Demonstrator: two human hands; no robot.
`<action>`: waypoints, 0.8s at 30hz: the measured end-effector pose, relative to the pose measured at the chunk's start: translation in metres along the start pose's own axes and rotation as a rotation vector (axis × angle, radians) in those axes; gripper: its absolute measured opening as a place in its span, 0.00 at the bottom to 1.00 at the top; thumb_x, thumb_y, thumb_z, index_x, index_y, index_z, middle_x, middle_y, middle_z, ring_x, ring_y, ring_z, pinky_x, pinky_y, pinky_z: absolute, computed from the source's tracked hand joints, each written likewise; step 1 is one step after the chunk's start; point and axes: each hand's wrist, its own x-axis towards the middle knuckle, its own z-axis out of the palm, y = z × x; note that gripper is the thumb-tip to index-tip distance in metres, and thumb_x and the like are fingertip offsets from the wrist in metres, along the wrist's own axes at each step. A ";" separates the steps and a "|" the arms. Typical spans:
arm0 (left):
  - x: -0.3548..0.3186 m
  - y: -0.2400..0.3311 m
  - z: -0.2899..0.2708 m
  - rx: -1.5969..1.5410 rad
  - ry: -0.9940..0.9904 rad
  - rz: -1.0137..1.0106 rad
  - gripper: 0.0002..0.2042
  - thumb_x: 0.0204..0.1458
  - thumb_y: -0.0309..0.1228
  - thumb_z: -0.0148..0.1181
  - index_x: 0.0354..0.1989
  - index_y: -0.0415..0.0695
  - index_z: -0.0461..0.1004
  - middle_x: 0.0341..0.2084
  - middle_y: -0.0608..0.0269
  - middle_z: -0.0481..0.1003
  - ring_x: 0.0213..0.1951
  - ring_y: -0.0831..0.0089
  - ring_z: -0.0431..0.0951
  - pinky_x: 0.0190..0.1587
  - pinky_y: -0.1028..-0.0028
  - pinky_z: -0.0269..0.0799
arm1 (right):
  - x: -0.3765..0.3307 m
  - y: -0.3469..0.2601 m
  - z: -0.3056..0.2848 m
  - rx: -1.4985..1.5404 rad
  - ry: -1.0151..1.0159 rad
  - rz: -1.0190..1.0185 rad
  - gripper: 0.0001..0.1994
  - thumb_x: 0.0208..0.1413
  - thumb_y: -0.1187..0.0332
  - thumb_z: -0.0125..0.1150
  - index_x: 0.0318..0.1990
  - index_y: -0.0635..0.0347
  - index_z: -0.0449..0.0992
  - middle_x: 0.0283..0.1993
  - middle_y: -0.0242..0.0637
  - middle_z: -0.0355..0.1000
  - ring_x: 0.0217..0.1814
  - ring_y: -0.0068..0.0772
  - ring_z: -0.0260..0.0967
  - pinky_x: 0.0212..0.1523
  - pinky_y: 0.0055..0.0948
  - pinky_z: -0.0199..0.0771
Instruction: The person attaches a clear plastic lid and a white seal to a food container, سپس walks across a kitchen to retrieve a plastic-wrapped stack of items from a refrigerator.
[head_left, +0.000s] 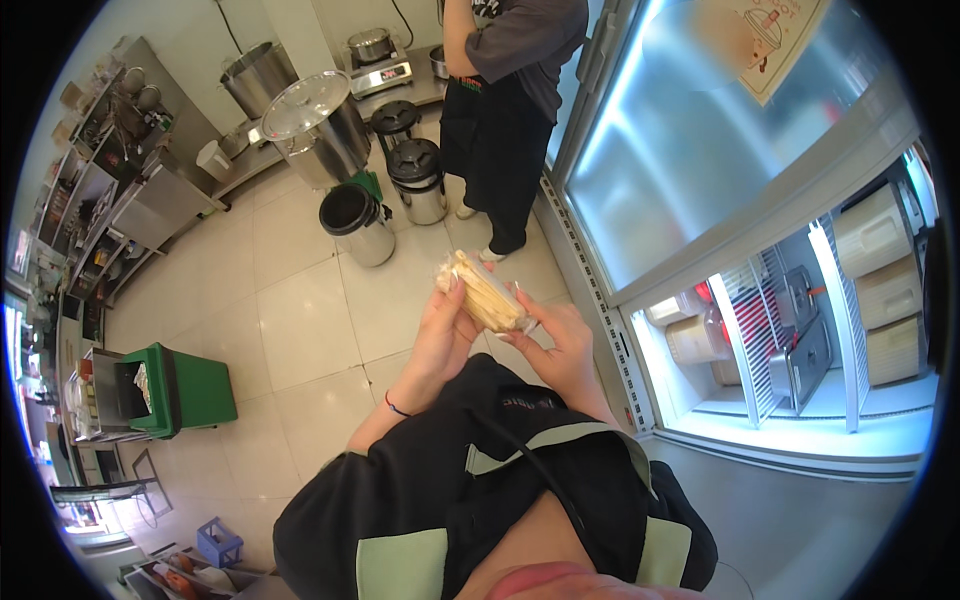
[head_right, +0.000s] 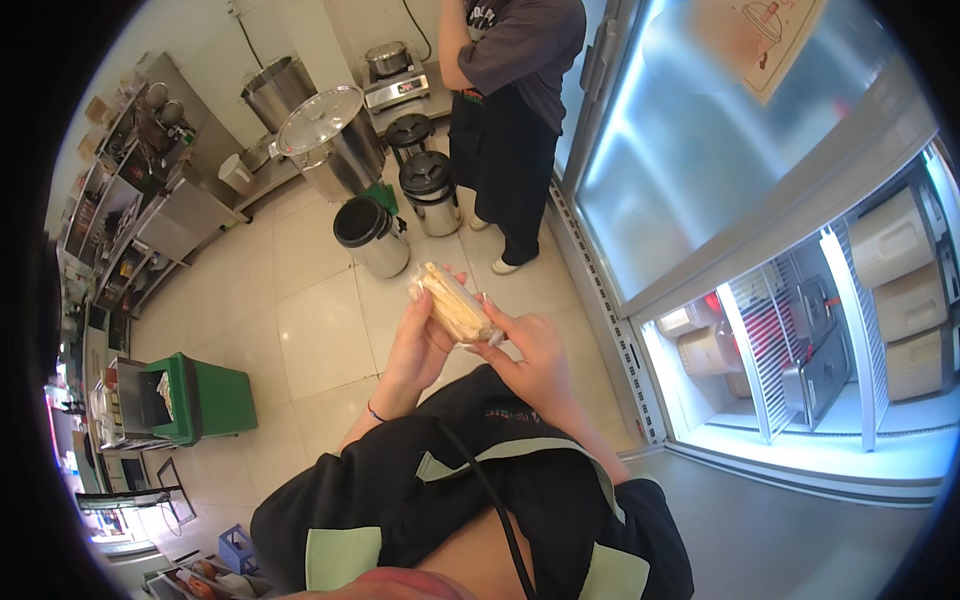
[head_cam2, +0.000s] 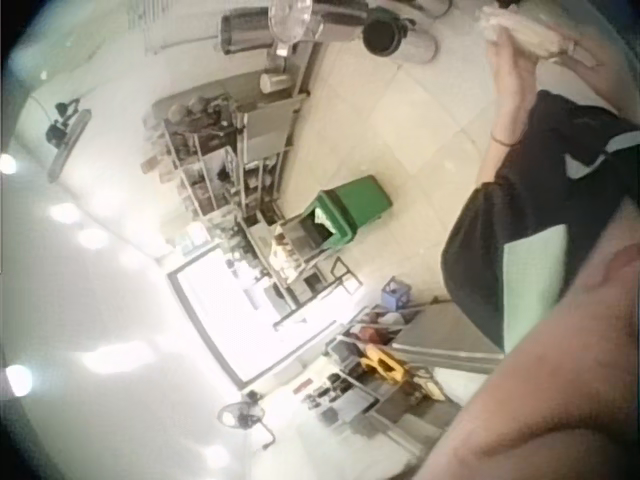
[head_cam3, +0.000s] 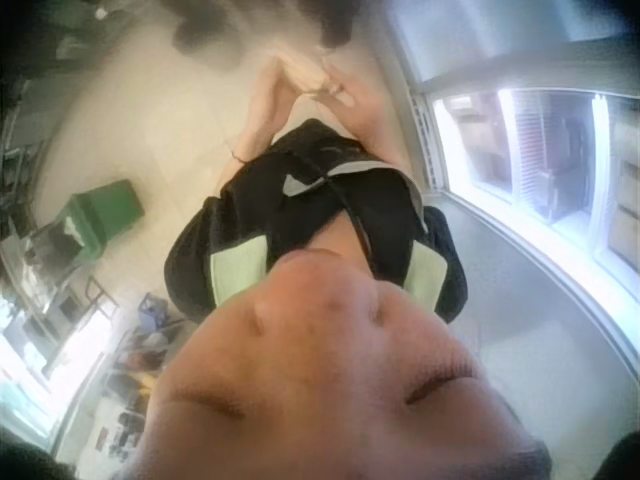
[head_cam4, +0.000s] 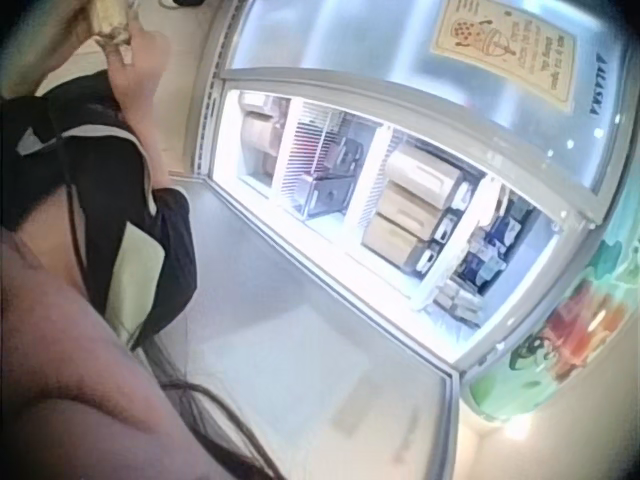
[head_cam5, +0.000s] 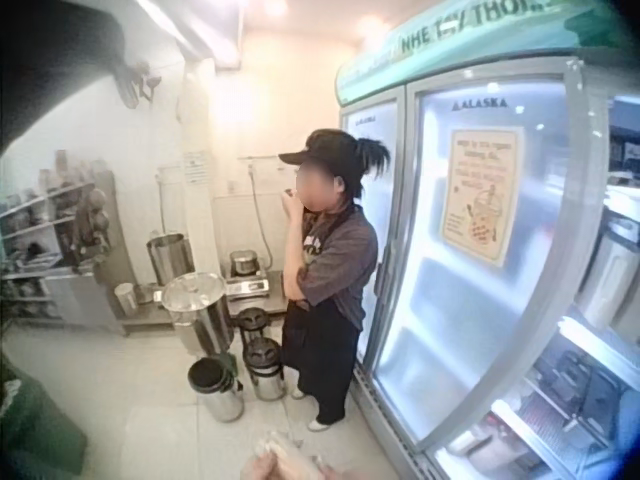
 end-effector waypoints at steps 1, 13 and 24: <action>0.000 -0.003 -0.003 0.014 0.036 0.006 0.19 0.60 0.40 0.46 0.54 0.40 0.57 0.48 0.55 0.67 0.50 0.67 0.71 0.52 0.66 0.69 | -0.001 -0.001 0.000 -0.006 0.021 0.035 0.21 0.41 0.64 0.69 0.44 0.60 0.75 0.30 0.35 0.72 0.30 0.34 0.66 0.33 0.30 0.64; -0.004 -0.014 -0.004 -0.397 0.307 -0.151 0.14 0.46 0.28 0.53 0.42 0.42 0.64 0.34 0.61 0.68 0.38 0.66 0.72 0.48 0.64 0.69 | -0.012 0.013 0.002 0.141 -0.166 -0.104 0.11 0.52 0.72 0.56 0.19 0.61 0.67 0.16 0.35 0.62 0.19 0.36 0.61 0.40 0.36 0.64; -0.004 0.001 -0.040 -0.747 -0.013 0.000 0.29 0.36 0.29 0.48 0.54 0.42 0.61 0.32 0.65 0.67 0.31 0.68 0.68 0.39 0.67 0.67 | -0.022 -0.009 0.024 0.347 -0.012 -0.039 0.15 0.50 0.75 0.43 0.13 0.61 0.68 0.09 0.29 0.58 0.12 0.23 0.54 0.52 0.45 0.61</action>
